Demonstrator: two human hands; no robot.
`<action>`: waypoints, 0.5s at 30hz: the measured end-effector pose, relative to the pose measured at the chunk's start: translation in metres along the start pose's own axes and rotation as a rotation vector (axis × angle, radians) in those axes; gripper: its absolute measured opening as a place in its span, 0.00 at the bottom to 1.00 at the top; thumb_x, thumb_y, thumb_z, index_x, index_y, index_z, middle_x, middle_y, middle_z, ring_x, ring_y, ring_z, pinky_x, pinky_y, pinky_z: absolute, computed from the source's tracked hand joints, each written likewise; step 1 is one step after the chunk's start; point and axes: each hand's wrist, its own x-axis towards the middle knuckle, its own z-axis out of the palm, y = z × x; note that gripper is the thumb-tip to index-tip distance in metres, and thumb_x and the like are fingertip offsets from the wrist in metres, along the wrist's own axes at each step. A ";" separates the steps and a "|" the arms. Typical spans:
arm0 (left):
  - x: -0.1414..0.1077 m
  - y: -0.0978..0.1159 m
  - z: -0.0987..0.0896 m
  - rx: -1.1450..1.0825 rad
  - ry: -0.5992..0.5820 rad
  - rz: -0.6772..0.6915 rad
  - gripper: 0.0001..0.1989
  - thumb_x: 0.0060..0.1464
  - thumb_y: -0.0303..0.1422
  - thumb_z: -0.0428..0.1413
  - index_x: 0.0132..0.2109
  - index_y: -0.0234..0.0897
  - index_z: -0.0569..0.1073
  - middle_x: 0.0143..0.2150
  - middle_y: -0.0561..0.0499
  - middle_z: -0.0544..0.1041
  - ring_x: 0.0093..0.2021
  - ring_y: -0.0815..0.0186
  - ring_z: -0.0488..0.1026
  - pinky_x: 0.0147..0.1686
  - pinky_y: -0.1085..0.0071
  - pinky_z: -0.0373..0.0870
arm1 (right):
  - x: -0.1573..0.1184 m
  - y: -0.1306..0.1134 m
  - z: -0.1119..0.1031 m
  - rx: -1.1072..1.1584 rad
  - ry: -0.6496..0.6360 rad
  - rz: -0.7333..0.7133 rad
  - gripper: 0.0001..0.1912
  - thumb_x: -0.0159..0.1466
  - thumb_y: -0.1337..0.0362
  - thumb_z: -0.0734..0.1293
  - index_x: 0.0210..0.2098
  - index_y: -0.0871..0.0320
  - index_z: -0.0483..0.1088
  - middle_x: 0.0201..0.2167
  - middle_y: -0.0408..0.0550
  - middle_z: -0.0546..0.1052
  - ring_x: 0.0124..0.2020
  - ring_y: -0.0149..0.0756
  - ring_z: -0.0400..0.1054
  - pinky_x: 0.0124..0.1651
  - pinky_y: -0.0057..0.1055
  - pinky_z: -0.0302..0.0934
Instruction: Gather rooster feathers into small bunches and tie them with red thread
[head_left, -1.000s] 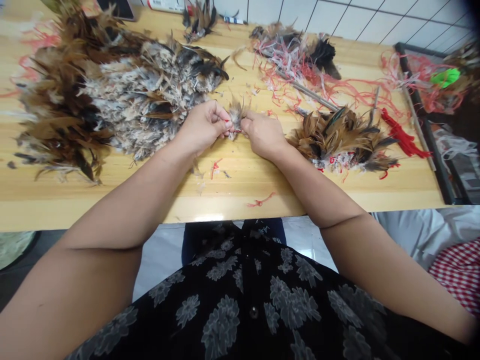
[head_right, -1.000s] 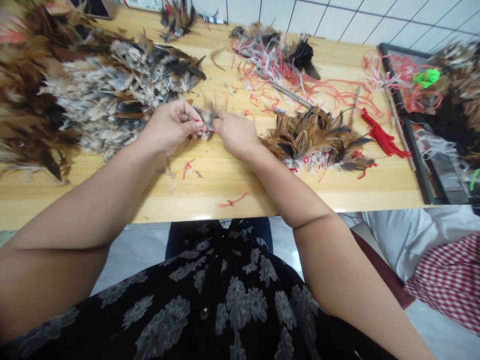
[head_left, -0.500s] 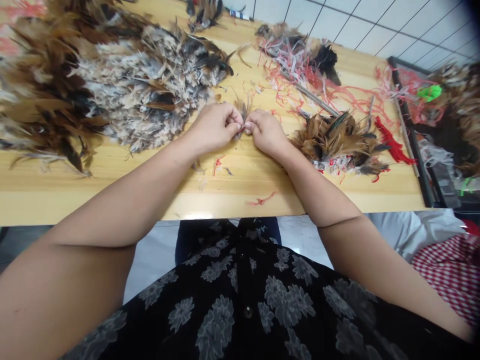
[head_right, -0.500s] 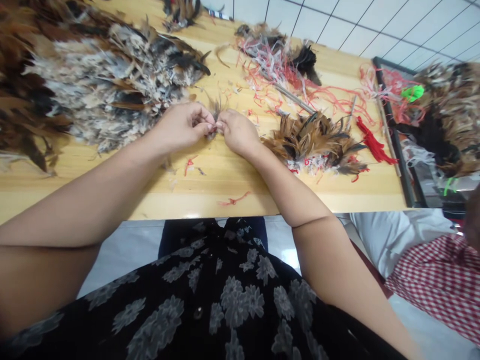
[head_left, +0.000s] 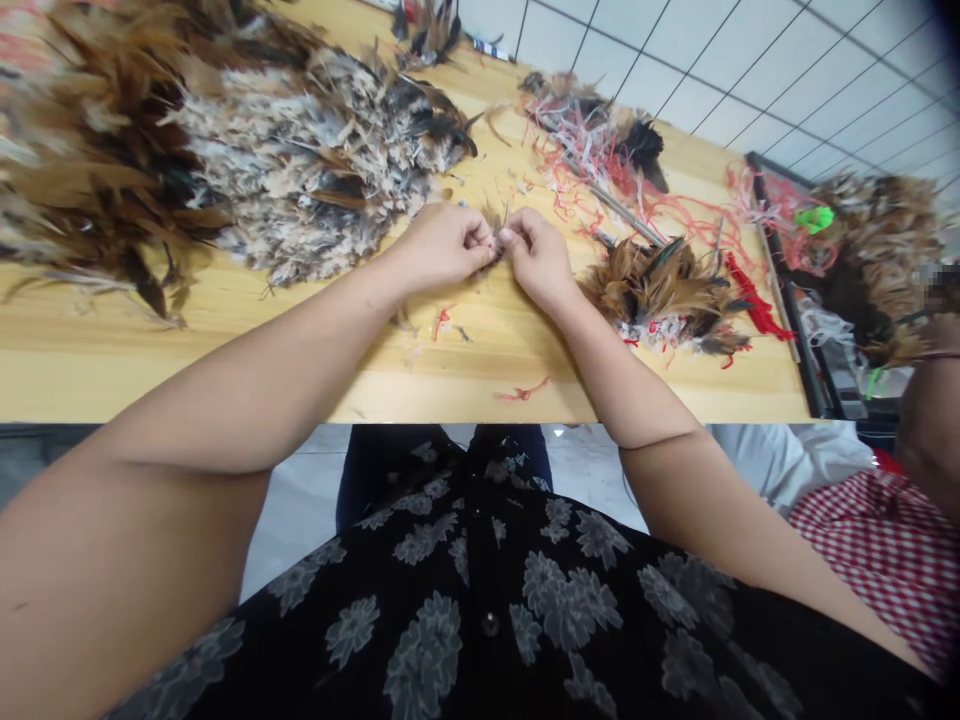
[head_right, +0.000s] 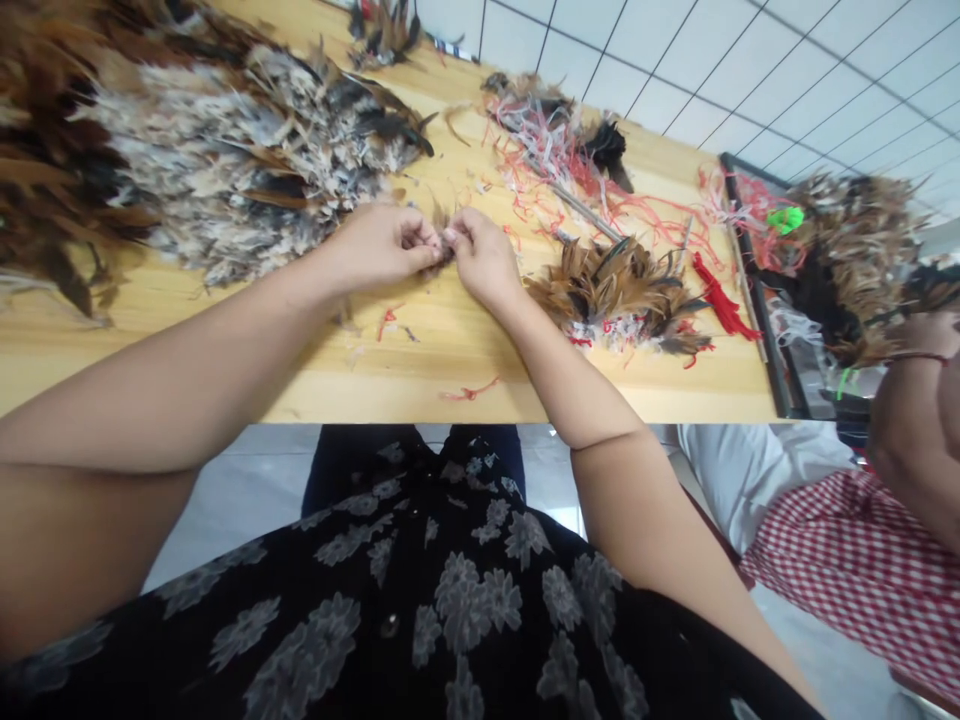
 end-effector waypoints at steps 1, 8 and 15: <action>0.002 -0.001 -0.001 -0.014 -0.012 -0.014 0.15 0.63 0.20 0.72 0.33 0.43 0.81 0.31 0.51 0.80 0.45 0.50 0.85 0.53 0.61 0.83 | 0.002 0.005 0.001 0.023 0.015 0.023 0.12 0.85 0.68 0.66 0.58 0.56 0.83 0.51 0.53 0.89 0.55 0.47 0.83 0.70 0.47 0.79; 0.009 -0.008 -0.003 -0.186 -0.028 -0.079 0.17 0.55 0.15 0.75 0.37 0.42 0.82 0.30 0.51 0.81 0.35 0.55 0.82 0.50 0.58 0.82 | 0.006 0.009 0.002 0.094 0.025 -0.010 0.11 0.81 0.67 0.71 0.59 0.56 0.84 0.47 0.49 0.86 0.48 0.42 0.77 0.60 0.40 0.76; 0.002 0.005 -0.006 -0.190 -0.018 -0.112 0.17 0.60 0.14 0.71 0.41 0.43 0.79 0.30 0.54 0.82 0.36 0.59 0.81 0.45 0.62 0.78 | 0.004 0.004 0.006 0.112 0.009 -0.079 0.10 0.77 0.69 0.71 0.53 0.57 0.85 0.50 0.52 0.88 0.51 0.42 0.77 0.63 0.38 0.72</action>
